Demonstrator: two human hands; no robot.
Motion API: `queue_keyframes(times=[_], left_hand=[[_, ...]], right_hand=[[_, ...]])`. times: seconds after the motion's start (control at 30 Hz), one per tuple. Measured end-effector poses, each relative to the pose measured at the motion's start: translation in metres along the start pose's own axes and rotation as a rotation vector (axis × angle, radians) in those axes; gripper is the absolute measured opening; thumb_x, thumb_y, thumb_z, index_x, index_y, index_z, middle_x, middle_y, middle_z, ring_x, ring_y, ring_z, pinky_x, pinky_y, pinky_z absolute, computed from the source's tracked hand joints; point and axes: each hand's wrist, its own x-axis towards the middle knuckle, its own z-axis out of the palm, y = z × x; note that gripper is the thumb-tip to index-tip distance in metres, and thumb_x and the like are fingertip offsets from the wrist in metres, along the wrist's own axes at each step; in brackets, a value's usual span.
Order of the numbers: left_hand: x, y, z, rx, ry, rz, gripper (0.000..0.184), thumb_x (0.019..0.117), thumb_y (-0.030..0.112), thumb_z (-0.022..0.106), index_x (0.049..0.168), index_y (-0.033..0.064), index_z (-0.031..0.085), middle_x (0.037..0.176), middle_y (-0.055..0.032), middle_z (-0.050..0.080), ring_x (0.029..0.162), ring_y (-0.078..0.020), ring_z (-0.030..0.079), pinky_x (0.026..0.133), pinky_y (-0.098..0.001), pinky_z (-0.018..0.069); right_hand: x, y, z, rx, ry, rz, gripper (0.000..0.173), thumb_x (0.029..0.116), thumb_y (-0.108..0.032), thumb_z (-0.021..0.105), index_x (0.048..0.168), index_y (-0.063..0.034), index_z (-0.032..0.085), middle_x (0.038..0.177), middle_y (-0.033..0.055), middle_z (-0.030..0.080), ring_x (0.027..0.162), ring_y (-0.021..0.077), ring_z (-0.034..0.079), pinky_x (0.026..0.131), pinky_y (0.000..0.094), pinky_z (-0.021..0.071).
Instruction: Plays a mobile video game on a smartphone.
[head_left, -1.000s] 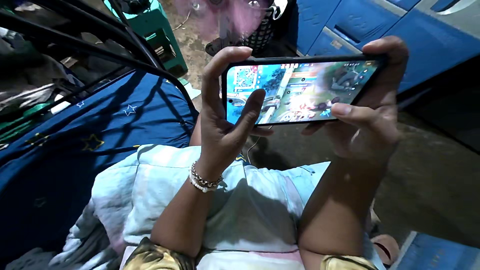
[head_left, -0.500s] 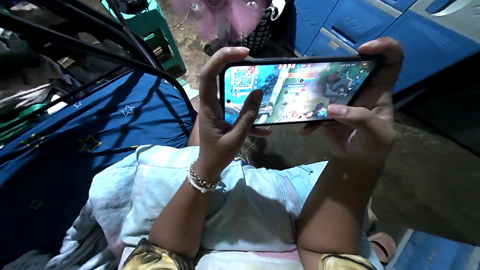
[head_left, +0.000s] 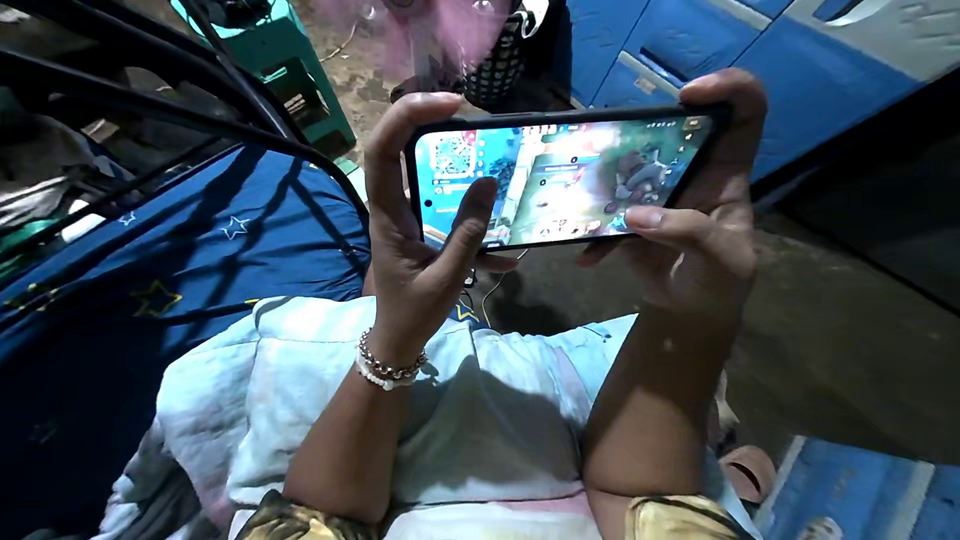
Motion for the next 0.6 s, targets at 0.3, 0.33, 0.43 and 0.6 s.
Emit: queue_keyframes(times=[0.3,0.33,0.43,0.6], left_hand=[[0.0000,-0.0012,0.0005,-0.008,0.014,0.000,0.054,0.0979,0.003,0.062,0.145,0.0139,0.037,0.135,0.0024,0.050,0.119,-0.0085,0.058,0.094,-0.0255,0.0569],[-0.0001,-0.0011,0.0005,-0.016,0.017,0.001,0.055,0.0973,0.002,0.063,0.144,0.0135,0.037,0.135,0.0019,0.050,0.119,-0.0089,0.058,0.095,-0.0260,0.0570],[0.0003,-0.0012,0.0011,-0.030,0.018,0.006,0.056,0.0965,0.001,0.063,0.144,0.0132,0.037,0.134,0.0014,0.050,0.119,-0.0092,0.058,0.095,-0.0260,0.0569],[0.0004,-0.0011,0.0014,-0.061,0.010,0.011,0.056,0.0960,0.000,0.063,0.144,0.0124,0.037,0.133,0.0007,0.050,0.117,-0.0090,0.059,0.094,-0.0254,0.0573]], right_hand=[[-0.0001,0.0007,0.0005,0.012,0.009,0.005,0.066,0.0848,-0.001,0.066,0.140,-0.0221,0.037,0.127,0.0052,0.057,0.095,0.0170,0.071,0.051,0.0312,0.0630],[-0.0001,0.0009,0.0006,0.011,0.010,0.004,0.066,0.0845,-0.001,0.066,0.140,-0.0220,0.037,0.126,0.0052,0.057,0.095,0.0168,0.071,0.050,0.0312,0.0630],[-0.0007,0.0011,0.0001,0.002,0.012,0.004,0.067,0.0843,-0.001,0.066,0.141,-0.0218,0.037,0.128,0.0052,0.057,0.096,0.0168,0.071,0.050,0.0311,0.0629],[-0.0005,0.0022,-0.0017,0.012,-0.007,0.000,0.067,0.0851,-0.001,0.066,0.141,-0.0229,0.036,0.128,0.0051,0.057,0.094,0.0171,0.071,0.051,0.0315,0.0632]])
